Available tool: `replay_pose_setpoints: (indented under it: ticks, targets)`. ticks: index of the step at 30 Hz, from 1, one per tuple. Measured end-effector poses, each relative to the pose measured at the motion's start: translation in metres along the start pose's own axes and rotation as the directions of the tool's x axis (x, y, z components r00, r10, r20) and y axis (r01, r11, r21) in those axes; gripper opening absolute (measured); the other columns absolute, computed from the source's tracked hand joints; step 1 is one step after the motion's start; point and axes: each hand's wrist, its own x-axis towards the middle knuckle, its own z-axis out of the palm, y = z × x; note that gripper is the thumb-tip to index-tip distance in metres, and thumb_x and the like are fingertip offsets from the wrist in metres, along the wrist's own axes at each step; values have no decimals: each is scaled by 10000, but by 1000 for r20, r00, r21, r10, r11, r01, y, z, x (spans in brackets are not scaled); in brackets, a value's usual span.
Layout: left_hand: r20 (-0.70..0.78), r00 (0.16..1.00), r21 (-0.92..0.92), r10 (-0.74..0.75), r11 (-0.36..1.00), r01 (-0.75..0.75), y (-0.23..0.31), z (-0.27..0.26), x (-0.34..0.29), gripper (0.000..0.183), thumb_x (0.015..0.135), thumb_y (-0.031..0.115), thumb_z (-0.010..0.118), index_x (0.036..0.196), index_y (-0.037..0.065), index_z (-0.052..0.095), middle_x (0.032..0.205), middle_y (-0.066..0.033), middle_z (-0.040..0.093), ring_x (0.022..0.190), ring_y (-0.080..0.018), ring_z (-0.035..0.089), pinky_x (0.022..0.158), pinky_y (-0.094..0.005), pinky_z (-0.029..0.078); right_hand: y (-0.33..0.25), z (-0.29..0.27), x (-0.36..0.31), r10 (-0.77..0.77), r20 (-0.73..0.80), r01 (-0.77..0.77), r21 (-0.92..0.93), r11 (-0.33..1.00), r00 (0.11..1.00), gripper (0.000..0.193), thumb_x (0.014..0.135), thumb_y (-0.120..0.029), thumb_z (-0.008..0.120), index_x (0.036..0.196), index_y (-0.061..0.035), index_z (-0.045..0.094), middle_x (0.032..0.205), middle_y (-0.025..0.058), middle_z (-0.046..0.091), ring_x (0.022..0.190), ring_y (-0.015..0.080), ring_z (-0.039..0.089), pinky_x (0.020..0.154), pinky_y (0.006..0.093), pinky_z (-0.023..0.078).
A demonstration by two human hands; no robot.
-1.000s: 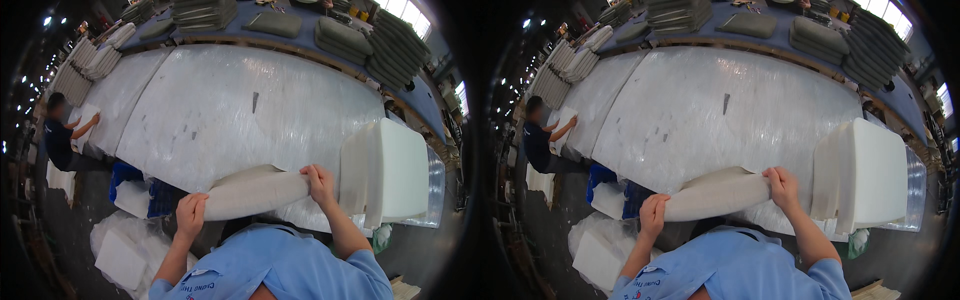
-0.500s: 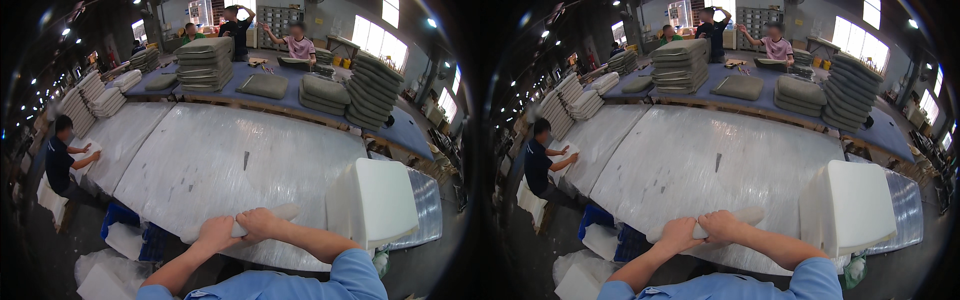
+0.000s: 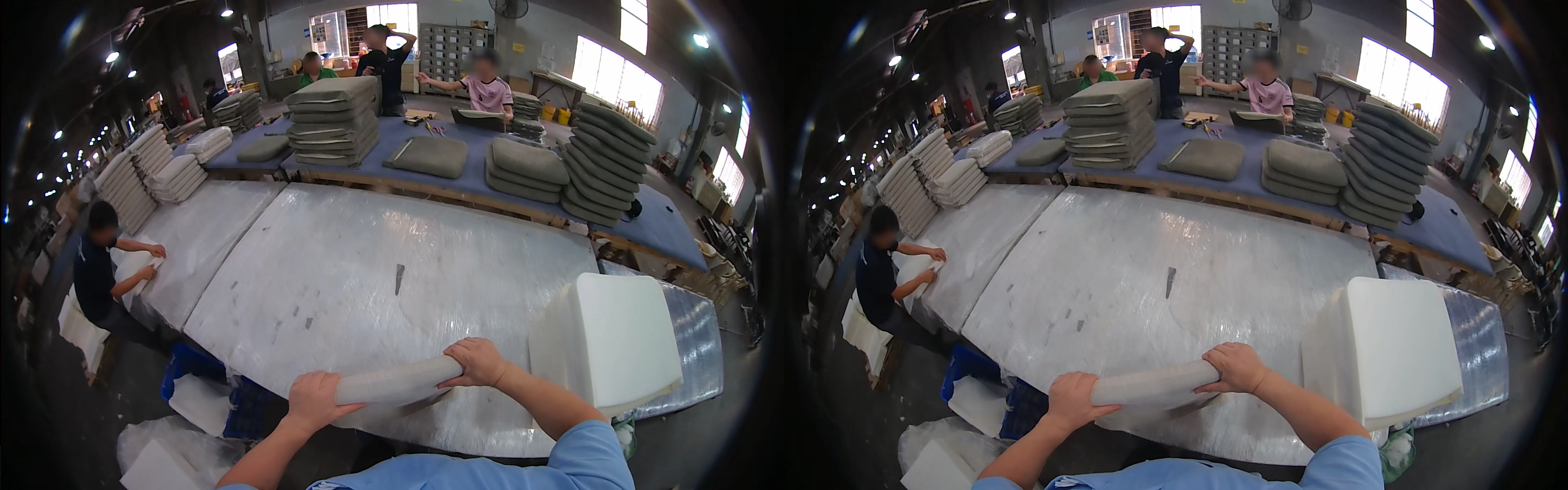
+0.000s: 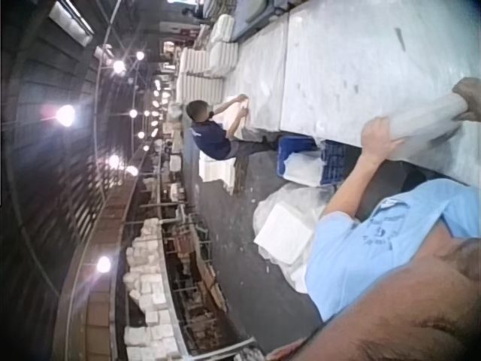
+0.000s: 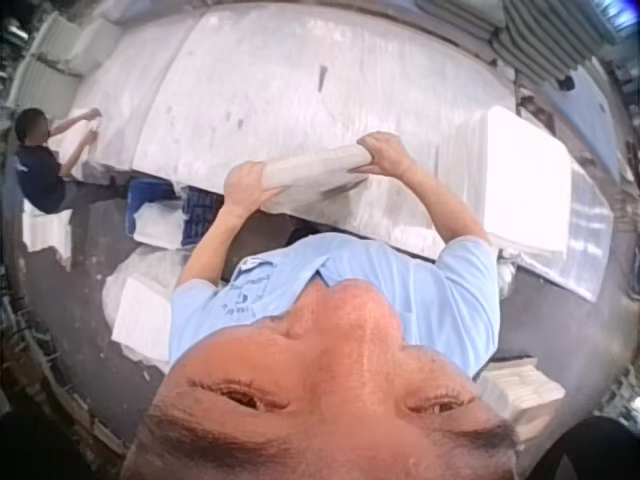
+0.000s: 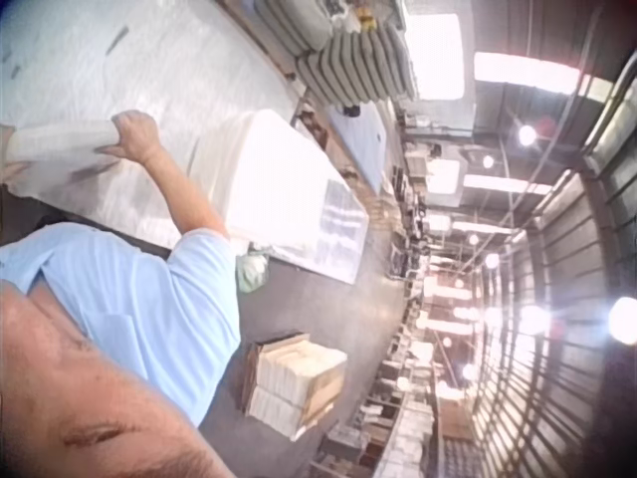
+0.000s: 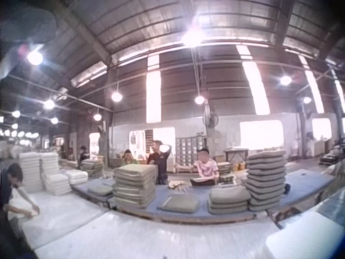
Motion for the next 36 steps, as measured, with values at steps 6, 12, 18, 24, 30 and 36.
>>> replay_pose_setpoints:
  ticks: [6,12,18,24,30,36]
  targets:
    - [-119,991,-137,-59,990,43,-24,-4,-17,699,639,578,915,1048,54,699,913,-122,669,831,-340,674,742,-433,547,-1,-10,9,1,56,-4,50,999,998,674,751,-637,829,1070,-57,700,986,139,725,966,349,717,867,429,563]
    - [-73,995,-133,-71,989,61,-19,-2,-11,727,644,570,917,1082,38,687,954,-143,662,855,-345,671,760,-439,553,-63,28,53,-13,238,21,-30,999,971,686,832,-574,777,1209,-30,597,1085,169,706,1061,376,689,918,492,525]
    - [-95,995,-122,-41,992,29,-28,1,-24,723,661,593,897,1086,42,699,933,-122,642,833,-317,663,733,-415,554,-105,36,89,-11,364,6,13,1000,931,691,842,-643,734,1134,-27,618,1073,172,713,1018,372,705,884,474,537]
    - [-79,995,-147,-59,988,47,-27,2,-27,735,653,589,910,1093,44,690,942,-139,654,831,-346,668,738,-432,558,-52,-8,50,113,393,-85,-88,993,912,742,811,-763,694,975,-40,678,931,162,733,915,370,725,838,475,553]
    - [-54,996,-159,-67,986,58,-23,1,-30,747,651,585,916,1100,37,682,956,-153,659,853,-359,674,754,-441,559,-11,-10,3,40,11,-40,9,999,999,649,835,-705,713,893,-58,716,853,138,723,840,352,712,759,434,551]
    - [107,993,-161,-38,985,55,-24,-11,-20,728,734,592,856,1174,43,670,996,-154,658,872,-363,671,785,-439,554,-3,22,-10,243,-362,-157,249,956,900,333,921,-396,711,896,-66,747,810,114,715,802,329,694,722,416,545]
